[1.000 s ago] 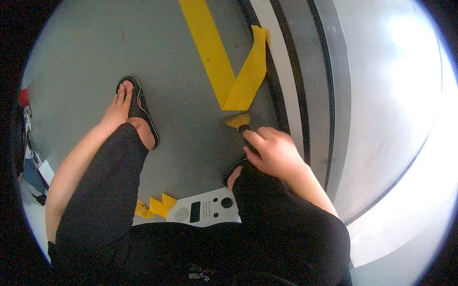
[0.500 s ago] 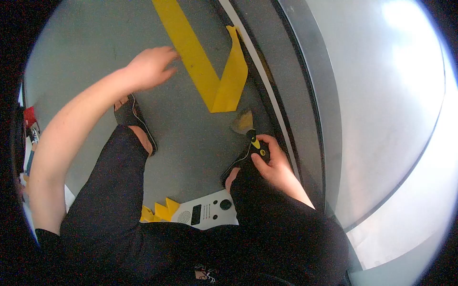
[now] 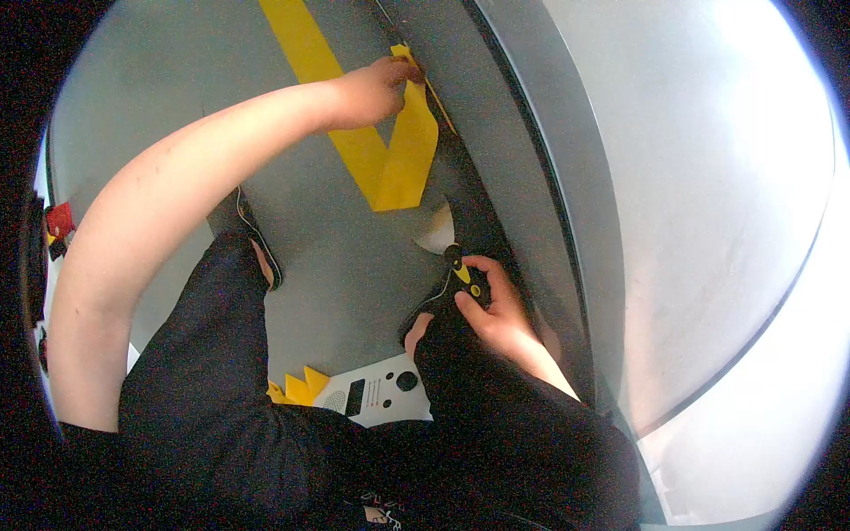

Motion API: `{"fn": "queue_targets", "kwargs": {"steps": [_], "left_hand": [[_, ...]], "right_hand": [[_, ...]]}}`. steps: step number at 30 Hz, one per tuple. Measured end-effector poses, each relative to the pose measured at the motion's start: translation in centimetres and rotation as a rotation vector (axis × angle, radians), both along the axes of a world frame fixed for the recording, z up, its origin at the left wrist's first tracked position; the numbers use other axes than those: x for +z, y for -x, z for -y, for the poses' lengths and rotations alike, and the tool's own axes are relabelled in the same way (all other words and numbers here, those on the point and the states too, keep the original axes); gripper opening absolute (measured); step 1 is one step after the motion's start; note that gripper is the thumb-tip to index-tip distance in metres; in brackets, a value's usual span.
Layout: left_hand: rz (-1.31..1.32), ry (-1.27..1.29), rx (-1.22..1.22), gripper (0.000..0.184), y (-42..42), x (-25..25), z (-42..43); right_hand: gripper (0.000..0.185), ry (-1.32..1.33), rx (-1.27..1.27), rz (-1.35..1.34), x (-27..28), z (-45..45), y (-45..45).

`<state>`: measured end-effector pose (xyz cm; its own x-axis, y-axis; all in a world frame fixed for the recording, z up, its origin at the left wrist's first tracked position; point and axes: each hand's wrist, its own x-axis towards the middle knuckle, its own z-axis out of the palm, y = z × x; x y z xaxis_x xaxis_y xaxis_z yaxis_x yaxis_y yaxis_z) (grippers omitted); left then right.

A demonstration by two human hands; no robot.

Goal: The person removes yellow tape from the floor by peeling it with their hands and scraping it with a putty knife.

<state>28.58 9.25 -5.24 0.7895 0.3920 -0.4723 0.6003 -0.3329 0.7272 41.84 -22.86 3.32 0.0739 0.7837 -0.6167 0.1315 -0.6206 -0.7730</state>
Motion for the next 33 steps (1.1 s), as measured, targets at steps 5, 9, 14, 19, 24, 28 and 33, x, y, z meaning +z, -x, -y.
{"fn": "queue_targets", "kwargs": {"steps": [5, 9, 14, 19, 24, 28, 33], "left_hand": [[-0.009, -0.007, 0.287, 0.05, 1.4, -0.5, -0.4], [-0.004, -0.227, 0.126, 0.055, 2.4, 0.7, -1.4], [-0.015, 0.135, 0.163, 0.059, 1.3, 2.2, -2.0], [-0.007, 0.207, 0.249, 0.053, 0.5, -1.6, -2.4], [0.033, 0.193, 0.399, 0.046, 2.2, 1.3, -1.8], [0.109, -0.241, 0.112, 0.043, 3.6, 2.1, -0.8], [-0.032, 0.009, 0.21, 0.044, 0.5, 4.0, 0.1]], "right_hand": [[0.036, 0.129, -0.171, -0.089, -2.0, 1.9, -0.3], [0.034, 0.068, -0.231, -0.032, -4.4, 4.4, -0.3], [0.033, 0.137, -0.296, -0.091, -4.3, 4.4, -0.3], [0.03, 0.155, -0.317, -0.08, -4.1, 4.1, -0.2], [0.029, 0.128, -0.329, -0.117, -4.8, 4.9, -0.3], [0.028, 0.136, -0.338, -0.056, -5.1, 4.7, -0.1], [0.025, 0.15, -0.353, -0.05, -4.3, 4.5, -0.3]]}}
